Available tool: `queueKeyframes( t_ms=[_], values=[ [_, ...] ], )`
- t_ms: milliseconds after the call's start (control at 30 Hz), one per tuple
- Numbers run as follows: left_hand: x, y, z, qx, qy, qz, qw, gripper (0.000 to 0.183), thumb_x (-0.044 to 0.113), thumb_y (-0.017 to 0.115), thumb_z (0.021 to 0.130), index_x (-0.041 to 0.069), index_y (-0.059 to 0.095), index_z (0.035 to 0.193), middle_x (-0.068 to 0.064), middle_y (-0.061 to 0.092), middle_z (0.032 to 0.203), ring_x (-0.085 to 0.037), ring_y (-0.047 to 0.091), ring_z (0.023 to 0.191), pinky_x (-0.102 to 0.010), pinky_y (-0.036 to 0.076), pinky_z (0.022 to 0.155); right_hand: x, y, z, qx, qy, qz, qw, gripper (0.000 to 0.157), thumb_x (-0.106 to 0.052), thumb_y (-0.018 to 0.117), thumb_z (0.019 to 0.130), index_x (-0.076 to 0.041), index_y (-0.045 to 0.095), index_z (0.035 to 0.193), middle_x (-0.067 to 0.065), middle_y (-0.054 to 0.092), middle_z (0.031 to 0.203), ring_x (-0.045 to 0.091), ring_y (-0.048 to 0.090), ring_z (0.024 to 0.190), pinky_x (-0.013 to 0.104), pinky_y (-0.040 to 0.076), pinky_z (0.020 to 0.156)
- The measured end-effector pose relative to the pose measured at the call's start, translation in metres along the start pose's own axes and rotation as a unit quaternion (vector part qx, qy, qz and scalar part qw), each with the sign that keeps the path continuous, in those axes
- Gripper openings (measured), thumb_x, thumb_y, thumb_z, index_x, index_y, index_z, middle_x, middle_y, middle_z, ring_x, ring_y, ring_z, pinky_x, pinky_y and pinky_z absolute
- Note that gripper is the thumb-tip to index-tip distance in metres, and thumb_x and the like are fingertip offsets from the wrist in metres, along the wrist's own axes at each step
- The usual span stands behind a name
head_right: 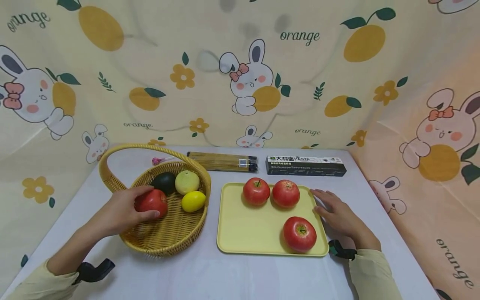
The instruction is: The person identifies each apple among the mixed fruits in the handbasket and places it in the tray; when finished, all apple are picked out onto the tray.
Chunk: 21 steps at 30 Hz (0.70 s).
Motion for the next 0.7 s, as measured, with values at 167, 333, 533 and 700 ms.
queueKeyframes(
  t_ms=[167,333,533,700],
  values=[
    [0.001,0.008,0.007,0.004,0.008,0.025,0.9996,0.079,0.021,0.095,0.086,-0.01,0.058,0.149,-0.03,0.068,0.138,-0.042,0.07,0.113,-0.059,0.066,0.092,0.0,0.001,0.0,0.0,0.0,-0.001,1.0,0.076,-0.046,0.065,0.109,-0.019,0.034,0.173,0.03,0.031,0.174,0.066,0.027,0.155,0.085,0.042,0.106],
    [0.002,0.013,0.01,0.01,0.016,0.049,0.9986,0.082,0.016,0.096,0.084,-0.01,0.056,0.15,-0.032,0.063,0.147,-0.049,0.066,0.125,-0.065,0.062,0.1,-0.001,0.0,0.001,0.002,-0.003,-0.003,1.0,0.076,-0.045,0.065,0.109,-0.019,0.034,0.173,0.03,0.031,0.174,0.065,0.027,0.155,0.085,0.041,0.107],
    [0.005,0.017,0.008,0.021,0.028,0.07,0.9969,0.083,0.014,0.098,0.081,-0.011,0.056,0.149,-0.034,0.061,0.149,-0.053,0.063,0.132,-0.068,0.058,0.106,-0.002,0.0,0.0,0.003,-0.006,-0.002,1.0,0.075,-0.044,0.065,0.109,-0.018,0.035,0.173,0.03,0.032,0.174,0.066,0.027,0.155,0.086,0.04,0.107],
    [0.011,0.023,0.008,0.011,0.032,0.097,0.9947,0.087,0.016,0.1,0.079,-0.011,0.056,0.149,-0.034,0.06,0.149,-0.052,0.063,0.131,-0.067,0.058,0.105,-0.002,-0.001,0.0,0.003,-0.004,-0.004,1.0,0.075,-0.045,0.065,0.109,-0.019,0.035,0.173,0.03,0.032,0.174,0.066,0.027,0.155,0.086,0.039,0.107]
  ],
)
Point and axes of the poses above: each hand's wrist, its own z-axis towards the middle knuckle, its own y-axis out of the palm, x = y × z, the point moved 6 cm from there along z, towards the middle knuckle
